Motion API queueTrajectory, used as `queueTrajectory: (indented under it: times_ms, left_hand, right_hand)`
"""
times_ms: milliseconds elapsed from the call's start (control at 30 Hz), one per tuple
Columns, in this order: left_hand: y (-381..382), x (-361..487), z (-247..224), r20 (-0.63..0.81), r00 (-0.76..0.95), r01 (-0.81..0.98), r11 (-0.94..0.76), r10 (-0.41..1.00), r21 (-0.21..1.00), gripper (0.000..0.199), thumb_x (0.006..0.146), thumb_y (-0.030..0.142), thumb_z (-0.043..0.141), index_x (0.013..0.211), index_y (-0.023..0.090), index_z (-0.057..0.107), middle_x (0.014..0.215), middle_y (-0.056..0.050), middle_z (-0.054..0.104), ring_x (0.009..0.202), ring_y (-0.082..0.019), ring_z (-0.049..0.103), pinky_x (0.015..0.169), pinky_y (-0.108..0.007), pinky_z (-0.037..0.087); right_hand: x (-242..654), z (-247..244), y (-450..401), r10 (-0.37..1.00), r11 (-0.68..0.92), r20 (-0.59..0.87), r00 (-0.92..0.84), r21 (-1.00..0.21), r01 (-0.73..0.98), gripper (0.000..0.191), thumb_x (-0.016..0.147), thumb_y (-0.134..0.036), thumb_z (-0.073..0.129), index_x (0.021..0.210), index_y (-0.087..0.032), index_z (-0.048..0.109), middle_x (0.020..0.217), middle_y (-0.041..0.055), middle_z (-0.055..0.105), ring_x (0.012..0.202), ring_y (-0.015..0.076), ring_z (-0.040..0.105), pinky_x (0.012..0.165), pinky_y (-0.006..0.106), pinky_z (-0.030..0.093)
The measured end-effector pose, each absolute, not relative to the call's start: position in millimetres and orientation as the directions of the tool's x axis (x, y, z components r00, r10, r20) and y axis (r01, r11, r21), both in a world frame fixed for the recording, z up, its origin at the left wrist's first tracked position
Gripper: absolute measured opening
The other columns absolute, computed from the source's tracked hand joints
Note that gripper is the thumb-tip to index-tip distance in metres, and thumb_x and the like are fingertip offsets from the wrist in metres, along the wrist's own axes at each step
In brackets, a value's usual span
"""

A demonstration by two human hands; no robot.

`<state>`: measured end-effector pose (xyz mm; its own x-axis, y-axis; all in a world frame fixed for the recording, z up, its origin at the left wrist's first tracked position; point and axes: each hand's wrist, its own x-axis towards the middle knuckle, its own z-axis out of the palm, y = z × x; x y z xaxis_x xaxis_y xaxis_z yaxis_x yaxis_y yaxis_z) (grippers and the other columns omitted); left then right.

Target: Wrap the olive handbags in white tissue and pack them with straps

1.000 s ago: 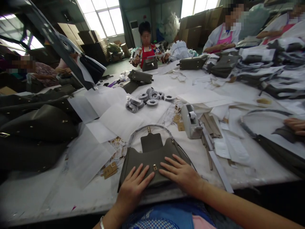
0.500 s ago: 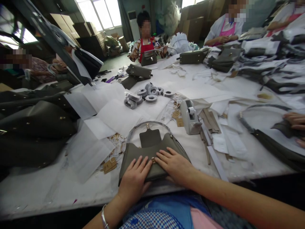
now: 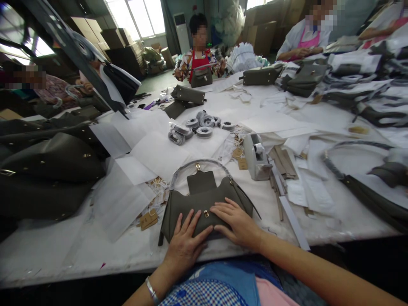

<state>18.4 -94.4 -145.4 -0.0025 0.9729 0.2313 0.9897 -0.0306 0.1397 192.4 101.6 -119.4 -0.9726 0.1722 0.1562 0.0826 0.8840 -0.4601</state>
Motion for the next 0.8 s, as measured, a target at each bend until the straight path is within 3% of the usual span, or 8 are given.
queueTrajectory:
  times_ms: [100,233,333,467,667,733,800]
  left_hand:
    - [-92,19,-150,0.248,-0.014,0.993,-0.016,0.969,0.118,0.064,0.092,0.051,0.057,0.148,0.05,0.026,0.163,-0.007,0.027,0.147,-0.035,0.028,0.113,-0.064,0.032]
    - [-92,19,-149,0.258,-0.007,0.998,-0.007,0.966,0.055,0.067,0.092,0.043,0.06,0.15,0.047,0.025,0.162,-0.007,0.028,0.146,-0.035,0.031,0.113,-0.062,0.033]
    - [-93,20,-148,0.292,0.001,1.0,-0.005,0.956,0.013,0.068,0.091,0.039,0.061,0.15,0.047,0.027,0.161,-0.007,0.032,0.145,-0.034,0.034,0.113,-0.059,0.035]
    - [-91,19,-152,0.381,0.002,0.999,0.012,0.924,-0.035,0.066,0.09,0.044,0.061,0.149,0.045,0.031,0.157,-0.007,0.039,0.143,-0.031,0.037,0.115,-0.054,0.031]
    - [-86,14,-173,0.505,0.073,0.996,-0.034,0.86,-0.087,0.064,0.087,0.055,0.062,0.146,0.04,0.042,0.15,-0.009,0.05,0.142,-0.03,0.04,0.122,-0.05,0.015]
    - [-85,12,-186,0.517,0.082,0.994,-0.03,0.852,-0.109,0.063,0.087,0.049,0.062,0.146,0.041,0.042,0.145,-0.01,0.054,0.144,-0.031,0.036,0.121,-0.055,0.017]
    - [-83,11,-199,0.551,0.083,0.992,-0.015,0.831,-0.126,0.062,0.087,0.044,0.063,0.145,0.044,0.041,0.138,-0.01,0.06,0.148,-0.032,0.028,0.12,-0.059,0.018]
  right_hand:
    - [168,-106,95,0.274,0.888,0.139,-0.952,-0.416,0.195,0.027,0.098,-0.03,0.053,0.12,-0.016,0.062,0.115,0.0113,0.068,0.107,0.0248,0.06,0.097,0.042,0.047]
    - [133,-94,93,0.136,0.964,0.043,-0.99,-0.234,0.123,0.013,0.095,-0.026,0.057,0.092,-0.016,0.065,0.093,0.0089,0.067,0.087,0.0246,0.06,0.074,0.036,0.048]
    - [118,-91,97,0.079,0.982,-0.026,-0.997,-0.168,0.082,0.015,0.095,-0.026,0.057,0.09,-0.015,0.066,0.091,0.0095,0.068,0.086,0.0241,0.06,0.068,0.033,0.045]
    - [112,-91,95,0.067,0.981,-0.115,-0.991,-0.172,0.087,0.025,0.096,-0.022,0.049,0.088,-0.014,0.071,0.09,0.0125,0.07,0.088,0.0247,0.063,0.067,0.032,0.043]
    - [107,-91,82,0.307,0.93,-0.179,-0.935,-0.152,0.335,0.036,0.095,-0.027,0.048,0.084,-0.009,0.077,0.082,0.0175,0.075,0.074,0.0261,0.069,0.063,0.032,0.044]
    - [110,-87,90,0.313,0.923,-0.194,-0.93,-0.171,0.346,0.04,0.095,-0.038,0.051,0.08,-0.013,0.078,0.077,0.0133,0.075,0.071,0.0241,0.07,0.06,0.029,0.044]
    - [120,-79,109,0.239,0.914,-0.171,-0.956,-0.292,0.281,0.04,0.092,-0.049,0.055,0.077,-0.019,0.077,0.072,0.0056,0.075,0.068,0.0187,0.069,0.057,0.024,0.043]
